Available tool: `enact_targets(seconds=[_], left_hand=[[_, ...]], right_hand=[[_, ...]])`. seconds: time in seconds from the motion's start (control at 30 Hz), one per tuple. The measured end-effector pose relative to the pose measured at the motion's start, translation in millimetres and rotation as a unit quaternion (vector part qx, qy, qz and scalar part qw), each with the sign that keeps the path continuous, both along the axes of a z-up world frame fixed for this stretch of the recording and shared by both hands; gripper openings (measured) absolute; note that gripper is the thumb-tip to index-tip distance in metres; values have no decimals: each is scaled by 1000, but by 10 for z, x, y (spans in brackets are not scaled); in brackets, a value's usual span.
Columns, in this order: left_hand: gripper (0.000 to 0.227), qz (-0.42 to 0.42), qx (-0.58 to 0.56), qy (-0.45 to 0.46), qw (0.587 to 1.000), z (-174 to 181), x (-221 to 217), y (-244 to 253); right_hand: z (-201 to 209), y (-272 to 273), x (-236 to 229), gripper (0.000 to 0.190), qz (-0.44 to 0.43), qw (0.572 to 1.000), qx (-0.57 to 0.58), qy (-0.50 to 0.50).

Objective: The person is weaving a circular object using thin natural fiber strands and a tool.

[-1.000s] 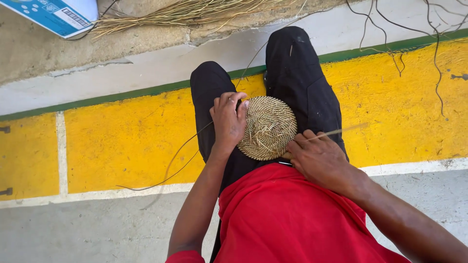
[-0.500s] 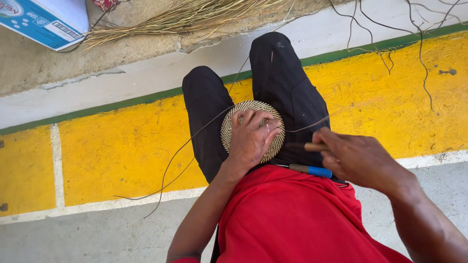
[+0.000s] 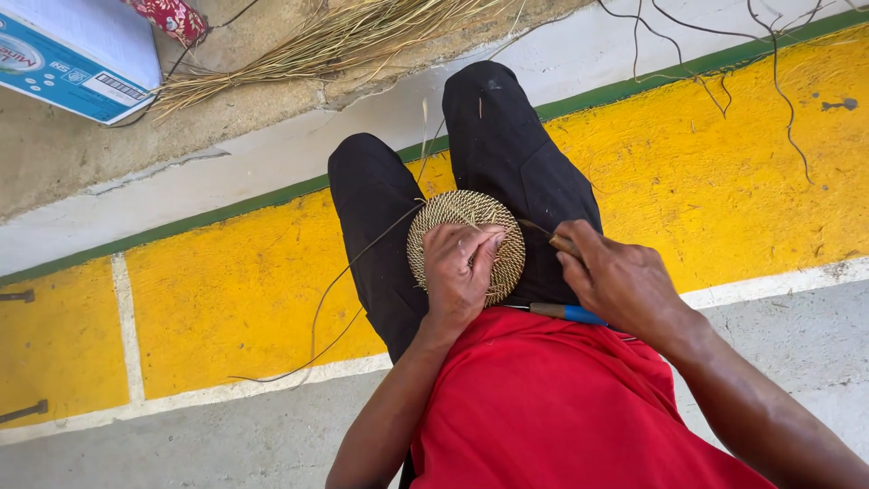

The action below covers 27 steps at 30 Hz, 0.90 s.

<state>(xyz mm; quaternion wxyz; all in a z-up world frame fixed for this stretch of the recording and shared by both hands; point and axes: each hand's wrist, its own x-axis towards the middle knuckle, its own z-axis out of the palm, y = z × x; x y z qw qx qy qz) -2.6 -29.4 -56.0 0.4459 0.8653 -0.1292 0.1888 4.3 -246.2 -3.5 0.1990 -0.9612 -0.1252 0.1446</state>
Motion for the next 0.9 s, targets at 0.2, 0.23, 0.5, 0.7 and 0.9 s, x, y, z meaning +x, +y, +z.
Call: enact_targets(seconds=[0.2,0.23,0.5,0.7,0.9], left_hand=[[12,6,-13,-10,1000,-97,-26,-50],[12,7,-13,-12,1000,-106,-15,-48],[12,-17,-10,-23,1000,-181,-42,-51],[10,-6,-58,11,998,-248,-3,-83],[11,-66,20,-88,994,-165,-78,-127]], right_hand=[[-56,42,-11,18,67,991,63,-101],[-72,37,-1,18,67,990,62,-102],[-144,71,11,17,62,995,59,-54],[-168,35,4,17,65,996,53,-32],[-144,74,21,16,53,997,51,-8]])
